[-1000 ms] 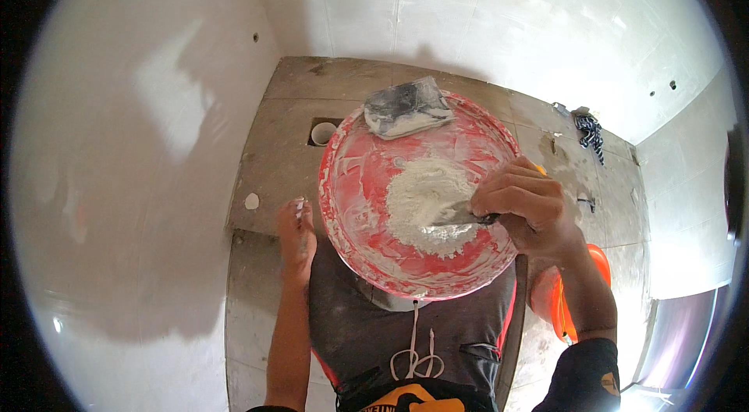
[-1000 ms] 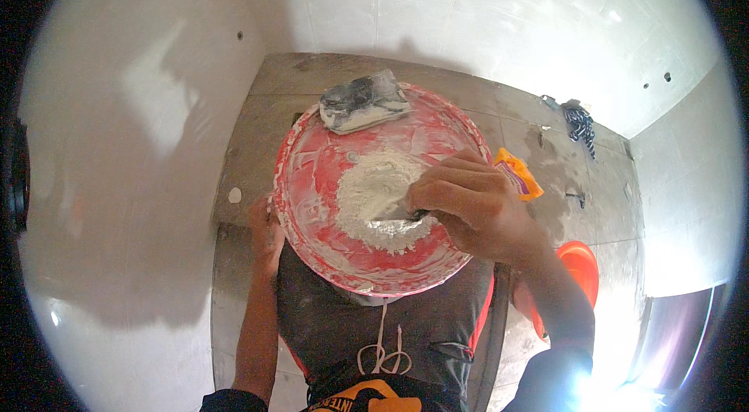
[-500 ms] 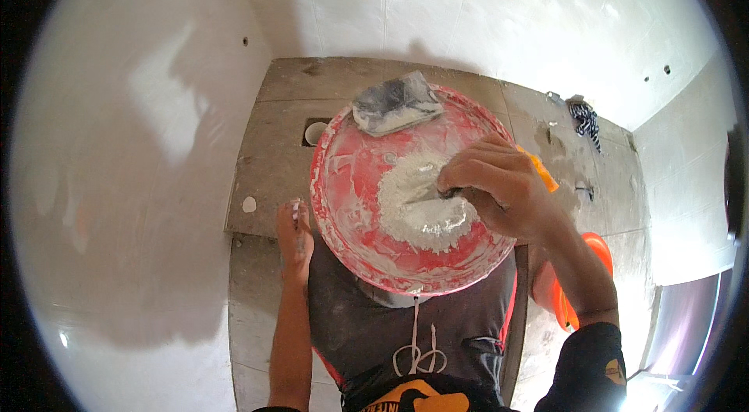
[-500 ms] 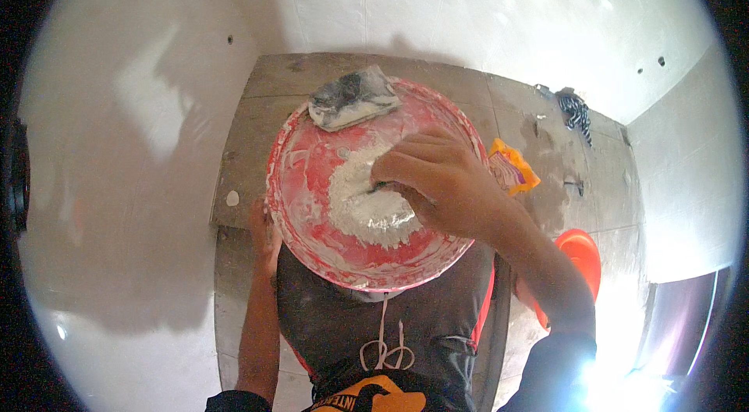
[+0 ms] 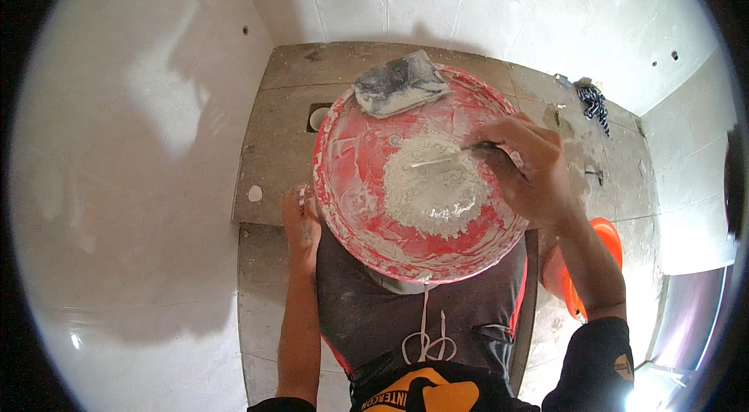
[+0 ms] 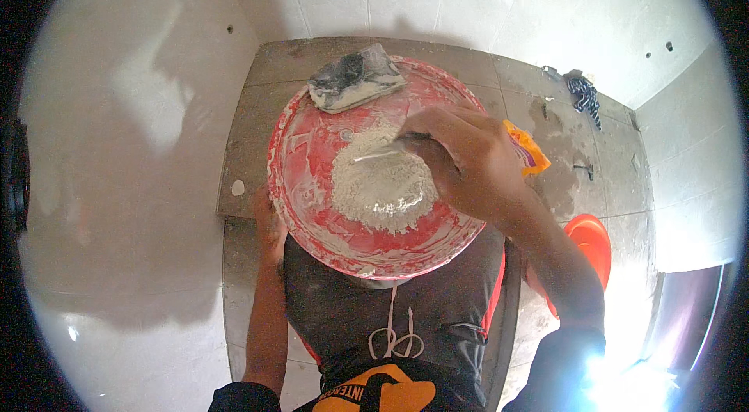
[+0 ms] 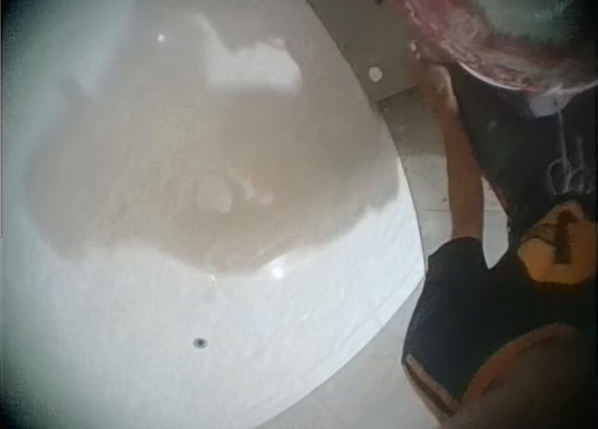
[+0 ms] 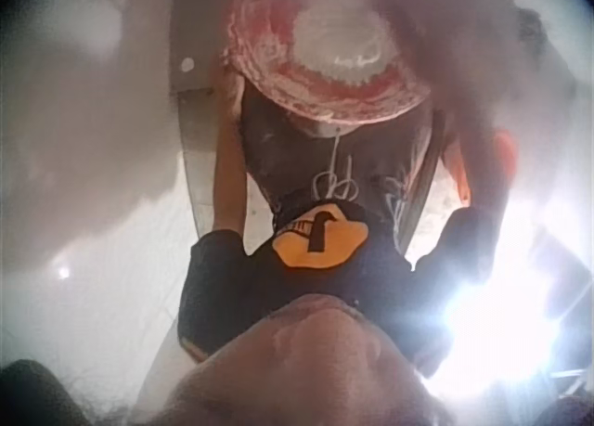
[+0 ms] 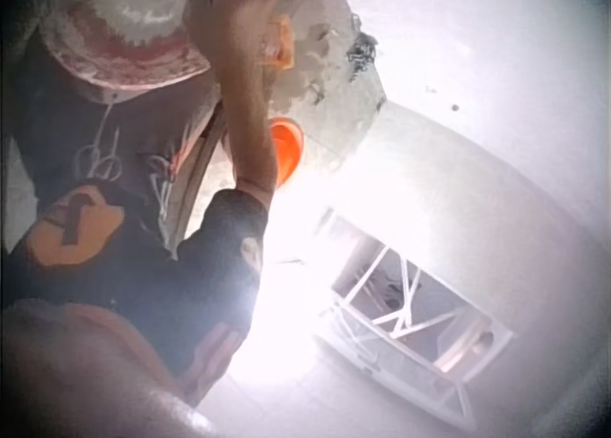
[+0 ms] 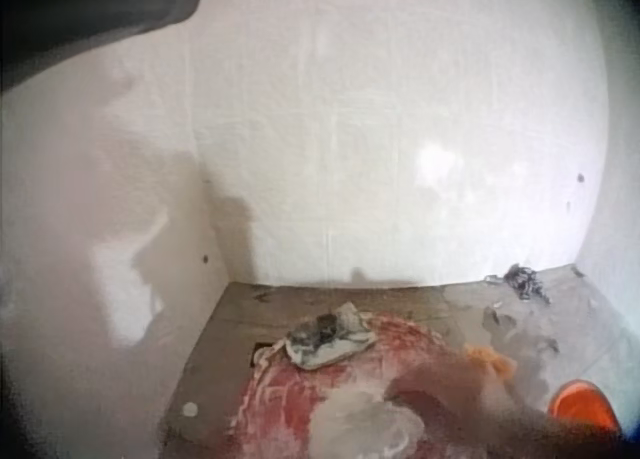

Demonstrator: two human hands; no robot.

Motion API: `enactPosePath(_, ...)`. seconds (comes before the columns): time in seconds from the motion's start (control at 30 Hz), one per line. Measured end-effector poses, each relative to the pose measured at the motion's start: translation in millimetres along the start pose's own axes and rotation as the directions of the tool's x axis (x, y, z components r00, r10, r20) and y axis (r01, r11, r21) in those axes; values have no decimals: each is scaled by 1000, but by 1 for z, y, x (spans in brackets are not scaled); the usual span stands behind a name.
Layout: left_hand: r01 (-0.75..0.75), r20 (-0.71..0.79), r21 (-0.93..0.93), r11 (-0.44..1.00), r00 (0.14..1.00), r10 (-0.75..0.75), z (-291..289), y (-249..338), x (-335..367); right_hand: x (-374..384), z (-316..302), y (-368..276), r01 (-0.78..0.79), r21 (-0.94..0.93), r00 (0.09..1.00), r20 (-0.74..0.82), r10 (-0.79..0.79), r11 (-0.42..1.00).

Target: The person wipes the wall tiles with a cloth and subsequently mixes tile grout powder with water in a bucket lid using a scraper to create a paste.

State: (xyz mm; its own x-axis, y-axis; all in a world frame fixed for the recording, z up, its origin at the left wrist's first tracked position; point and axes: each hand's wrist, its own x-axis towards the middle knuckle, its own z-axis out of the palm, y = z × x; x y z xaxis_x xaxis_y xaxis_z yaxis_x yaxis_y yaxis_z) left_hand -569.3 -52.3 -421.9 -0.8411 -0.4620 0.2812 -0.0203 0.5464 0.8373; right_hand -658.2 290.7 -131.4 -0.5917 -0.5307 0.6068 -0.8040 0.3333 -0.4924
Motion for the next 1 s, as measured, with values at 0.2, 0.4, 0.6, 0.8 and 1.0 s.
enactPosePath(0.2, 29, -34, -24, 999, 999, -30, 6, 7, 2, -3, 14, -2, -3, 71, 996, 84, -3, 997)
enactPosePath(0.4, 37, -53, 0, 999, 998, -37, 1, 1, -2, -6, 3, -1, -28, 41, 999, 47, 26, 999)
enactPosePath(0.6, 7, -59, 142, 990, 998, 1, -2, 51, -1, -18, -18, -3, -58, -11, 996, 73, 58, 998)
enactPosePath(0.8, 91, -50, -95, 991, 994, -96, 4, 39, -1, -3, 5, -1, 56, 104, 981, 177, -74, 993)
enactPosePath(1.0, 140, 14, 52, 989, 990, -141, -6, 33, 0, 2, 6, 9, -43, 95, 998, 57, 38, 995)
